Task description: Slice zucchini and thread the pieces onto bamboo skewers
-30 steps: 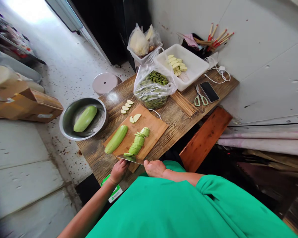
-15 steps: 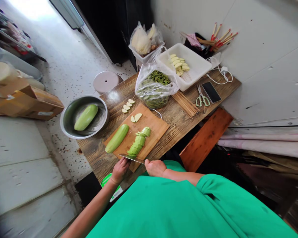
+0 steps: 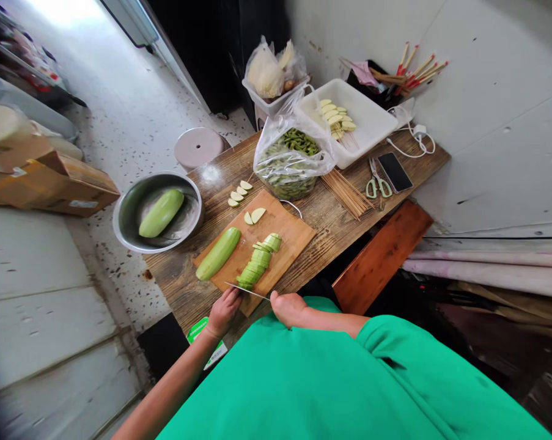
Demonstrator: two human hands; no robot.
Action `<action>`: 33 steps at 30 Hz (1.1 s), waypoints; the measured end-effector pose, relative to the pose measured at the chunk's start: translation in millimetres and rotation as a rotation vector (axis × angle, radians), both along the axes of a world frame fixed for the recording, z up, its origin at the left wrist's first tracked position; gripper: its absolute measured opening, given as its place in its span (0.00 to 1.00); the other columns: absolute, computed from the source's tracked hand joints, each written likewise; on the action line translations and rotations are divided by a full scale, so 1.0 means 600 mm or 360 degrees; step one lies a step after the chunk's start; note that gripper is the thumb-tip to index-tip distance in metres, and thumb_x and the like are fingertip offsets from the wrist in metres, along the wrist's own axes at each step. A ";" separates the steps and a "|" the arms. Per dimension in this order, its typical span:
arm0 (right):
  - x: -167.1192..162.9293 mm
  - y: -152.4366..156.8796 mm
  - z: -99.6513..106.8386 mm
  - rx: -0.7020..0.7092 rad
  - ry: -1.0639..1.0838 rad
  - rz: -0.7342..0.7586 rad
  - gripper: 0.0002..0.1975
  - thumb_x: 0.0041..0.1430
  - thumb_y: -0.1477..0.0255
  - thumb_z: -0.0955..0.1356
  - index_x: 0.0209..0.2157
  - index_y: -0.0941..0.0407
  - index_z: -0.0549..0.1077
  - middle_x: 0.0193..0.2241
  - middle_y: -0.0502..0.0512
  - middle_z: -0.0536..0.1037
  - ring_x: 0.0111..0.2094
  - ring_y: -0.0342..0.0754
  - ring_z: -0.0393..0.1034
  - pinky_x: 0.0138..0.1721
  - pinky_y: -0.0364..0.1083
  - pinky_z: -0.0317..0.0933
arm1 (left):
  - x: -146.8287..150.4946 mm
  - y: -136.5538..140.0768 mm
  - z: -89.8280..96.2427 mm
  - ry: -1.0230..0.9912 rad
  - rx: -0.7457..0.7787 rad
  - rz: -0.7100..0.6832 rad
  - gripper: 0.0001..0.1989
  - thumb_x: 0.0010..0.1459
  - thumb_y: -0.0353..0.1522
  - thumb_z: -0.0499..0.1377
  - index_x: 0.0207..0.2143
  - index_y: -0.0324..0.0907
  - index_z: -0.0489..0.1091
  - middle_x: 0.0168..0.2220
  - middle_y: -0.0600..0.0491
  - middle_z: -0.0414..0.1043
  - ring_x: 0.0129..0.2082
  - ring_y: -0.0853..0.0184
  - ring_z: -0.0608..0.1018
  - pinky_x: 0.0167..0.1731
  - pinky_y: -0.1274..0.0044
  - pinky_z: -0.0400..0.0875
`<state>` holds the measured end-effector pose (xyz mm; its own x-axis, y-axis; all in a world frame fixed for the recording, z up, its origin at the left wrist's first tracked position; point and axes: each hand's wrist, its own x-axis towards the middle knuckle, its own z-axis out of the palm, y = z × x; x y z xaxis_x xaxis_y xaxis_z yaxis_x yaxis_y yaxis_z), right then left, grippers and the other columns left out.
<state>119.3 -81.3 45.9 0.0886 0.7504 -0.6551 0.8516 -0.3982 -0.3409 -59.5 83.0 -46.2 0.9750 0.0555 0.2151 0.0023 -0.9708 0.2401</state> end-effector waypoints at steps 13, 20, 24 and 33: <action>0.045 -0.010 0.027 0.0246 0.0008 0.0012 0.10 0.62 0.71 0.56 0.40 0.60 0.63 0.28 0.60 0.77 0.28 0.50 0.73 0.24 0.42 0.55 | 0.023 -0.070 0.018 -0.0211 -0.0505 0.0958 0.17 0.56 0.35 0.55 0.48 0.39 0.63 0.41 0.43 0.68 0.41 0.60 0.72 0.39 0.66 0.69; 0.134 -0.042 0.032 0.0453 -0.0214 0.0363 0.12 0.61 0.71 0.55 0.38 0.60 0.66 0.27 0.58 0.76 0.26 0.46 0.70 0.23 0.41 0.49 | 0.058 -0.077 0.023 -0.0116 -0.0592 0.1104 0.33 0.52 0.35 0.58 0.57 0.35 0.50 0.49 0.36 0.61 0.49 0.53 0.67 0.46 0.61 0.64; 0.200 -0.039 0.031 0.0500 -0.0313 0.0700 0.10 0.59 0.74 0.57 0.37 0.61 0.67 0.27 0.59 0.76 0.26 0.46 0.69 0.22 0.41 0.49 | 0.072 -0.082 0.012 -0.0092 -0.0548 0.1141 0.29 0.53 0.33 0.57 0.55 0.33 0.53 0.47 0.37 0.61 0.47 0.54 0.68 0.44 0.62 0.65; 0.271 0.023 0.007 0.0495 -0.0199 0.1214 0.11 0.58 0.78 0.57 0.40 0.60 0.66 0.28 0.58 0.75 0.27 0.44 0.67 0.25 0.41 0.52 | 0.084 -0.082 0.011 -0.0079 -0.0549 0.1150 0.25 0.54 0.34 0.56 0.54 0.37 0.56 0.49 0.39 0.61 0.48 0.54 0.68 0.44 0.64 0.66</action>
